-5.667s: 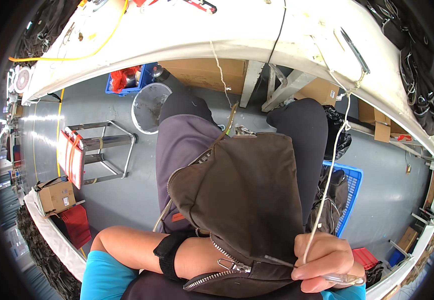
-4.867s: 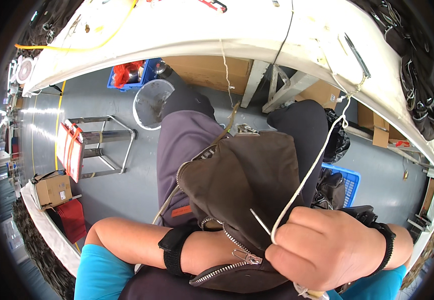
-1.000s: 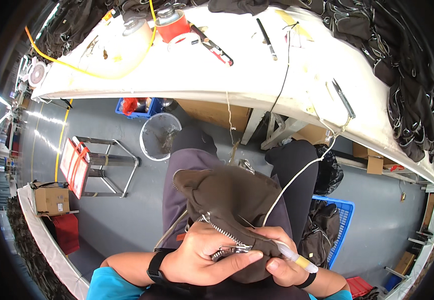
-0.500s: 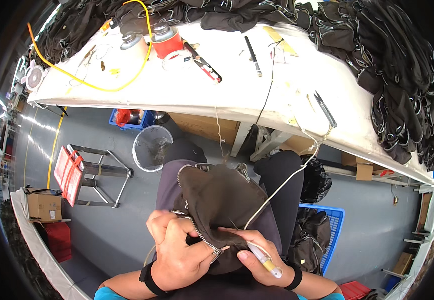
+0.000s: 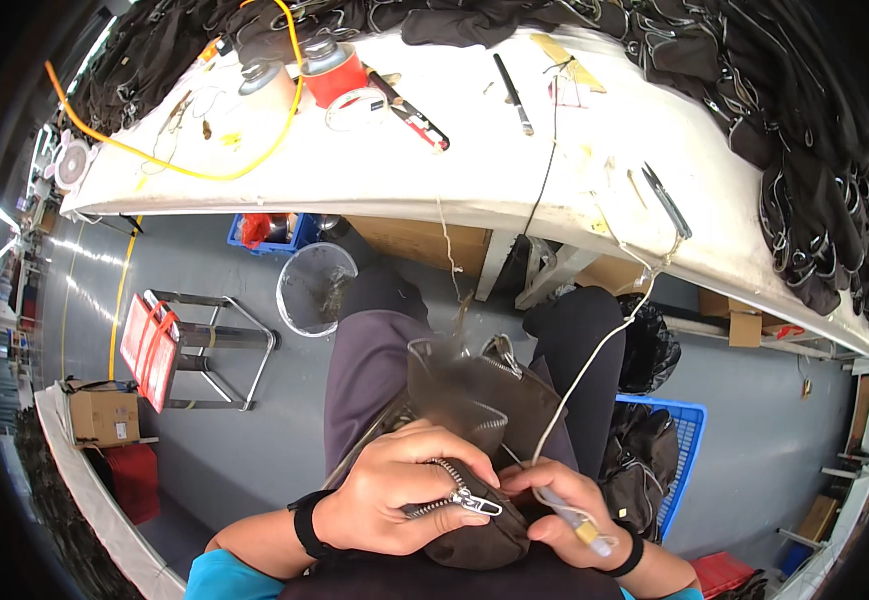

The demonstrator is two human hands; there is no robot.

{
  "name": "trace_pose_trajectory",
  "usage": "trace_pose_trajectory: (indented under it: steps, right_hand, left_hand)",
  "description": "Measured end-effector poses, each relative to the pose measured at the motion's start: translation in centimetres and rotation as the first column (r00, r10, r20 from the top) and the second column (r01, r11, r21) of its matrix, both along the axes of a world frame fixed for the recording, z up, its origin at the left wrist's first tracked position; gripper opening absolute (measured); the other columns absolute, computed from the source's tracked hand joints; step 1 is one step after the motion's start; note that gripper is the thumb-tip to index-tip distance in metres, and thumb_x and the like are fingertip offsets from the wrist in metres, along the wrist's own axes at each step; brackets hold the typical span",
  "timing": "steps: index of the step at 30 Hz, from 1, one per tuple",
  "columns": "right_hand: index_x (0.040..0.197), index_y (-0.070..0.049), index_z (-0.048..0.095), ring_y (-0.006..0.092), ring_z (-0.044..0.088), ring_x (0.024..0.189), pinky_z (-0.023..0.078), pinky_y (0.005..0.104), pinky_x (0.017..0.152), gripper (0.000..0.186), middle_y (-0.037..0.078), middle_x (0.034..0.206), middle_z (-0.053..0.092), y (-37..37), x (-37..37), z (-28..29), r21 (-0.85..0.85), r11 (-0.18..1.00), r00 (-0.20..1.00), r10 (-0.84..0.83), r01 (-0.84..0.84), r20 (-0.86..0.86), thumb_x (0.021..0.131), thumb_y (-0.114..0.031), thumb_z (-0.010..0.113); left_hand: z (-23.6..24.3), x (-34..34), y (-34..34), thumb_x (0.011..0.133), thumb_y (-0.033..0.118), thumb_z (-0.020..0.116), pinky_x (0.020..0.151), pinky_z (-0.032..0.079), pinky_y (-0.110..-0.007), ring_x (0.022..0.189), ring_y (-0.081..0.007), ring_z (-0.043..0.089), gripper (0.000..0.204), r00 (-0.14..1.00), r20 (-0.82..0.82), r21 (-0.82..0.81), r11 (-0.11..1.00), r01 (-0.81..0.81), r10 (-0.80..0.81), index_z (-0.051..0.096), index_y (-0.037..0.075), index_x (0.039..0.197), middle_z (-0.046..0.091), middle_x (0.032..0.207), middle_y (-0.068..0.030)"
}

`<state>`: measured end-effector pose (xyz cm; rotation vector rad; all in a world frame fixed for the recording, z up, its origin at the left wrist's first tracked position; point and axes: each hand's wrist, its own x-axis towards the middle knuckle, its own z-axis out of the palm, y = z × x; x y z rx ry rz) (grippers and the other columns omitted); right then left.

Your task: Finishing a leather bag by inspecting the zippers and trimming excess threads with scissors.

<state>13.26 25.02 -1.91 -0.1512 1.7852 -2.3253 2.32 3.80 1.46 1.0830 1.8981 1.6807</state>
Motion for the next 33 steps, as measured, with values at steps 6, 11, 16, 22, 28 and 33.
trace_pose_trajectory:
  steps: [6, 11, 16, 22, 28, 33]
  right_hand:
    - [0.11, 0.0, 0.062, 0.0267, 0.07, 0.085, 0.053, 0.0333, 0.078, 0.029, 0.017, 0.097, 0.071, 1.4, -1.8, 2.1, 0.125, 0.958, 0.936, -0.217, 0.259, -0.278, 0.084, -0.007, 0.073]
    - [0.099, 0.0, 0.067, 0.0254, 0.071, 0.082, 0.056, 0.0328, 0.07, 0.033, 0.015, 0.092, 0.071, 1.5, -4.2, 3.9, 0.32, 0.932, 0.908, -0.023, 0.171, -0.418, 0.069, 0.003, 0.081]
    - [0.099, 0.004, 0.066, 0.0242, 0.067, 0.076, 0.057, 0.0308, 0.063, 0.029, 0.013, 0.091, 0.067, 2.5, -4.7, 4.5, 0.466, 0.875, 0.825, 0.165, 0.13, -0.541, 0.071, 0.001, 0.07]
    - [0.093, 0.0, 0.066, 0.0222, 0.068, 0.068, 0.055, 0.0283, 0.057, 0.025, 0.01, 0.081, 0.069, 2.4, -4.7, 4.9, 0.587, 0.776, 0.771, 0.223, 0.229, -0.596, 0.07, 0.001, 0.076]
    - [0.103, 0.004, 0.065, 0.0232, 0.065, 0.072, 0.055, 0.0323, 0.061, 0.032, 0.011, 0.081, 0.062, 2.3, -4.8, 4.5, 0.597, 0.776, 0.734, 0.282, 0.204, -0.618, 0.072, -0.002, 0.07]
    - [0.101, 0.005, 0.065, 0.0227, 0.064, 0.071, 0.055, 0.0321, 0.06, 0.029, 0.011, 0.081, 0.062, 2.3, -5.0, 4.2, 0.58, 0.791, 0.734, 0.273, 0.197, -0.622, 0.073, -0.001, 0.07]
  left_hand:
    - [-0.9, 0.0, 0.6, 0.079, 0.01, 0.078, 0.07, 0.047, -0.033, 0.078, -0.024, 0.062, 0.013, 0.98, 0.196, 0.039, 0.999, 0.03, -0.037, 0.069, 0.001, 0.078, 0.066, 0.1, -0.0113]
    - [-0.6, -0.4, 1.3, 0.078, 0.012, 0.078, 0.068, 0.046, -0.033, 0.077, -0.0236, 0.061, 0.014, 0.989, 0.125, 0.006, 0.997, 0.079, -0.079, 0.068, 0.002, 0.078, 0.066, 0.099, -0.0102]
    - [-0.7, -0.5, 1.5, 0.078, 0.013, 0.078, 0.068, 0.046, -0.033, 0.077, -0.0233, 0.06, 0.015, 0.993, 0.081, 0.003, 0.996, 0.091, -0.091, 0.067, 0.003, 0.078, 0.067, 0.097, -0.0089]
    - [-1.1, -0.5, 1.7, 0.076, 0.014, 0.081, 0.062, 0.044, -0.033, 0.07, -0.0227, 0.059, 0.025, 0.996, 0.03, 0.021, 0.996, 0.083, -0.084, 0.06, 0.004, 0.065, 0.068, 0.095, -0.0138]
    - [-1.2, -0.5, 2.0, 0.076, 0.014, 0.081, 0.063, 0.044, -0.033, 0.071, -0.0236, 0.061, 0.027, 0.996, 0.007, 0.032, 0.995, 0.094, -0.094, 0.059, 0.004, 0.064, 0.067, 0.094, -0.0134]
    - [-1.3, -0.5, 2.1, 0.076, 0.014, 0.081, 0.064, 0.044, -0.033, 0.074, -0.0243, 0.062, 0.025, 0.995, 0.026, 0.039, 0.995, 0.091, -0.092, 0.061, 0.004, 0.066, 0.067, 0.093, -0.0124]
